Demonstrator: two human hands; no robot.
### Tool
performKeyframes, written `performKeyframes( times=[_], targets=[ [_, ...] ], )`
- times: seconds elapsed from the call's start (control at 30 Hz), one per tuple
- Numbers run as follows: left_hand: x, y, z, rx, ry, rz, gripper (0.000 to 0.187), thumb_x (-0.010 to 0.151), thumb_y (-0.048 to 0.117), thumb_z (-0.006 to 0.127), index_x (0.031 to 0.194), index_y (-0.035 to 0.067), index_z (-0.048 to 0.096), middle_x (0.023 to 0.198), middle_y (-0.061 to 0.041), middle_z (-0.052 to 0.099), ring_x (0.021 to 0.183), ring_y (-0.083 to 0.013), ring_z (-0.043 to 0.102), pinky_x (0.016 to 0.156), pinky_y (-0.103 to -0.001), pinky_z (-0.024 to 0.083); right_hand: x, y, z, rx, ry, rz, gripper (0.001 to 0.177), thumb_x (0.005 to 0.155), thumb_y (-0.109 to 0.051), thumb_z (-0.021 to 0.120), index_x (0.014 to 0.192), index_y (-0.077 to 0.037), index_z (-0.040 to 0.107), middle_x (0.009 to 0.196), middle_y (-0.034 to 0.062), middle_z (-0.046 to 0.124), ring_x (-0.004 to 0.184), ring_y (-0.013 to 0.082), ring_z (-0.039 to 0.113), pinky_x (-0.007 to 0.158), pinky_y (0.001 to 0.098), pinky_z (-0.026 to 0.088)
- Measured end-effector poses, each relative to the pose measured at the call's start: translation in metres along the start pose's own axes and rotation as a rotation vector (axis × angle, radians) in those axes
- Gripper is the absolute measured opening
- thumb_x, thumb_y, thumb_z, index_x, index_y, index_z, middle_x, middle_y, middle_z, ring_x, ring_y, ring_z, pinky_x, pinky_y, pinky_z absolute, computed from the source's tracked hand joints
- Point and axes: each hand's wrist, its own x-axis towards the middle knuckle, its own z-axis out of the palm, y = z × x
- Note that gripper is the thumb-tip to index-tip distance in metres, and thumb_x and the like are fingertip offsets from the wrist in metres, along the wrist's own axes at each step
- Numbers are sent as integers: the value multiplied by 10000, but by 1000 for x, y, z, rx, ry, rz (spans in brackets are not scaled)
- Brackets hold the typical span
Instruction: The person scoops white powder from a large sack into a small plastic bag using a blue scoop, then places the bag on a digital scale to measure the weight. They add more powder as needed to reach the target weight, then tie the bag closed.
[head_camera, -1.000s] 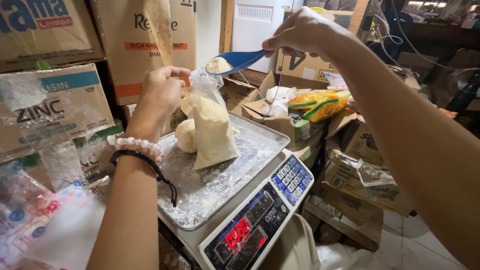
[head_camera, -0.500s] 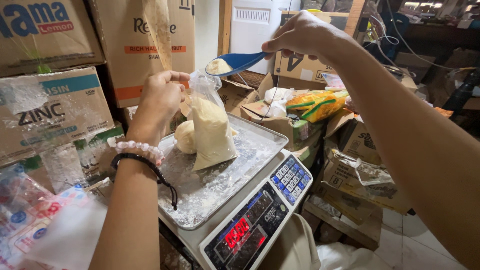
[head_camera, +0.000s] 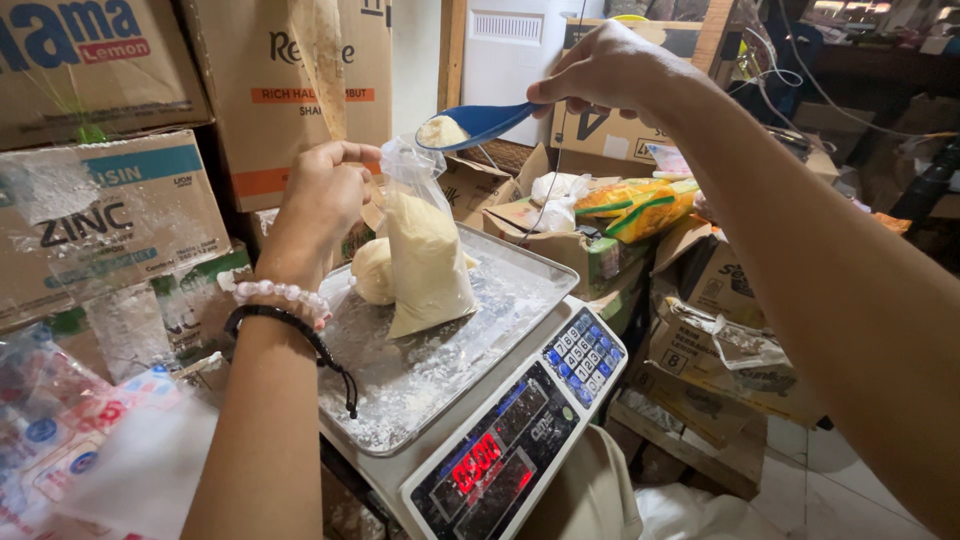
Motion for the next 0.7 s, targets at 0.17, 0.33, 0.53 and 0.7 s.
performKeyframes(
  times=[0.17, 0.33, 0.53, 0.7],
  targets=[
    [-1, 2, 1, -20, 22, -20, 393, 829, -39, 430, 1097, -6, 715, 815, 15, 658, 693, -56, 583, 620, -226, 481, -1, 0, 2, 14, 2, -2, 229, 834, -462, 819, 920, -251, 835, 694, -33, 653, 575, 85, 534, 468, 290, 363],
    [0, 2, 2, -39, 29, -54, 307, 883, 2, 475, 1071, 8, 717, 782, 4, 647, 663, -66, 563, 575, -233, 457, 0, -1, 2, 4, 11, -28, 230, 835, -452, 822, 913, -236, 832, 692, -32, 661, 568, 78, 548, 452, 271, 373],
    [6, -3, 1, -12, 34, -57, 315, 881, 2, 480, 1072, 16, 731, 768, 10, 631, 636, -58, 537, 547, -226, 433, -1, -2, 3, 4, 10, -8, 213, 834, -440, 826, 905, -239, 830, 677, -41, 645, 553, 70, 530, 439, 272, 349],
    [3, -4, -1, -36, 28, -69, 339, 883, -1, 461, 1098, 20, 722, 762, 11, 619, 615, -58, 509, 508, -230, 394, -2, -3, 4, 20, 7, -13, 214, 834, -440, 826, 907, -239, 833, 673, -39, 640, 558, 69, 525, 448, 274, 341]
  ],
)
